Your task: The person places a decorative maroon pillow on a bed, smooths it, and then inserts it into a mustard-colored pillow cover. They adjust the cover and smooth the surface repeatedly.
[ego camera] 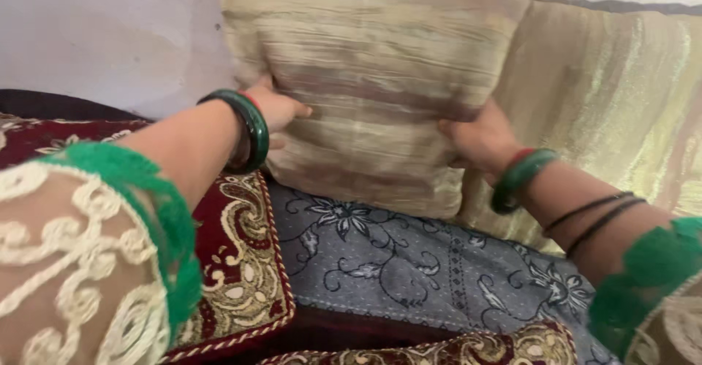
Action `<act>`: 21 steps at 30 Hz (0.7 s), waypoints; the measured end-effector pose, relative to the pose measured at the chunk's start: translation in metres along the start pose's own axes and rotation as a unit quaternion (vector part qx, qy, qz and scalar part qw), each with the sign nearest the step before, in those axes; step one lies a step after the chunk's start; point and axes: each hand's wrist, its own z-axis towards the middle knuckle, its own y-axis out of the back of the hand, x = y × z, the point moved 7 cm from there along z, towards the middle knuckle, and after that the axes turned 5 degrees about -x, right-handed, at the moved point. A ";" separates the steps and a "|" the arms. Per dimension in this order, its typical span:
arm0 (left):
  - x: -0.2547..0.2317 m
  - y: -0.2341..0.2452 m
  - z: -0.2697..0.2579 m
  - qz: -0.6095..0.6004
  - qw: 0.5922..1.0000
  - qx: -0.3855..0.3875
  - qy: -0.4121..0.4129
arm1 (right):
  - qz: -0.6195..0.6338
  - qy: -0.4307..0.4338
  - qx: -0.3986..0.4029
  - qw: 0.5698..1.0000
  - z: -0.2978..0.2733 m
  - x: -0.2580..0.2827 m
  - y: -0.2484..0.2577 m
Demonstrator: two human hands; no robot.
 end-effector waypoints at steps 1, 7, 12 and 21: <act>0.006 -0.004 0.000 0.029 1.000 -0.006 0.000 | -0.035 0.009 0.015 0.999 0.010 -0.004 -0.008; 0.007 -0.009 -0.009 0.049 0.997 -0.043 -0.043 | -0.500 0.136 0.007 0.855 0.054 -0.011 -0.013; 0.022 -0.019 -0.037 0.082 0.997 -0.007 -0.011 | -0.485 0.109 0.006 0.868 0.028 -0.032 -0.019; 0.105 -0.141 -0.132 0.257 0.957 0.104 -0.082 | -0.327 0.182 0.192 0.907 -0.114 -0.077 -0.021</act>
